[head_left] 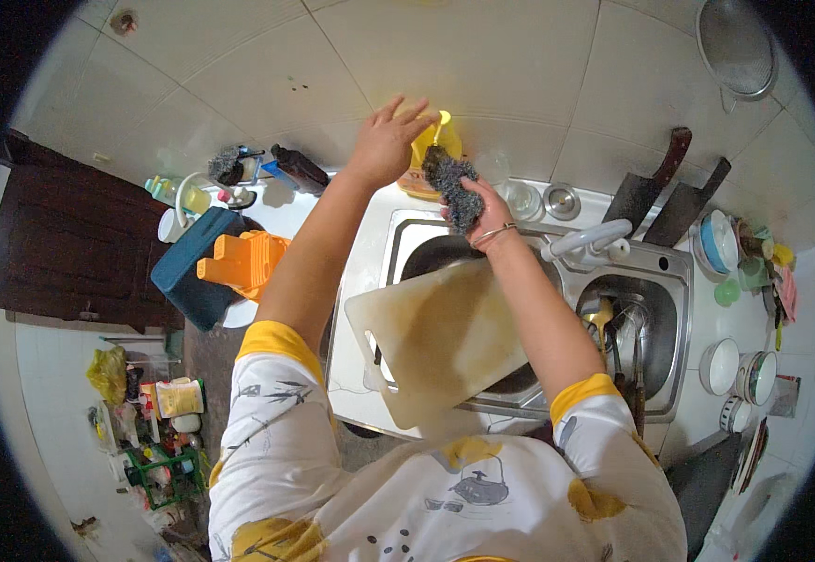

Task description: The person washes a black rectangular grill pan and a white cutting board in a kitchen sink. They use a metal scrubber to clean the surfaces under running water, rinsing the items thoroughly before placing them aside.

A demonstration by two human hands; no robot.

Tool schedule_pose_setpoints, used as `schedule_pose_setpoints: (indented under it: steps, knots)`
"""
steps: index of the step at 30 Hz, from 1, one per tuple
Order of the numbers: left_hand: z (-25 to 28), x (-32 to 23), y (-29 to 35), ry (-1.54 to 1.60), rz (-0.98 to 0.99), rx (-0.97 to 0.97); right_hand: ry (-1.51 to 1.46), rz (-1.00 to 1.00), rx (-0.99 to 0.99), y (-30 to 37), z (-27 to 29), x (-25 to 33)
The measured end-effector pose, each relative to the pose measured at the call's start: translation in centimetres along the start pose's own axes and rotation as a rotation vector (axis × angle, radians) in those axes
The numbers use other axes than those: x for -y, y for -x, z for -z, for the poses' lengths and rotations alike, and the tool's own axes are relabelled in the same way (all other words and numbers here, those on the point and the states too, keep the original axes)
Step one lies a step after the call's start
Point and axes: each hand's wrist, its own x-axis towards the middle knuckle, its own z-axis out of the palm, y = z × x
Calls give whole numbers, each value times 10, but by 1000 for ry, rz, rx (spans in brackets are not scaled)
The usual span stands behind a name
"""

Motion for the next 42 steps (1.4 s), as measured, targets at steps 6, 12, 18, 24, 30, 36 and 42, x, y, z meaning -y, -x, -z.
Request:
schedule_pose_setpoints:
  steps: [6,12,18,24,30,36,42]
  knots:
    - [2,-3,-7,-15,-20,68,-134,-59,23,-31,12,-7]
    - [4,-5,-6,-23,44,188,-124,-60,67,-29,13,-8]
    - [-35,1,86,257,361,-246,-121,-185,81,23,38,-5]
    - [-58,-98,309,605,869,-335,774,61,-143,126,137,-84]
    - [-43,-192,346,1462,1556,-183,1760,-73,-175,123,142,-133]
    - [-48,-185,340,1438,1579,-178,1947,259,-190,55,197,-130]
    - [-42,-189,329,1244,1458,-182,1915,187,-184,31,209,-123]
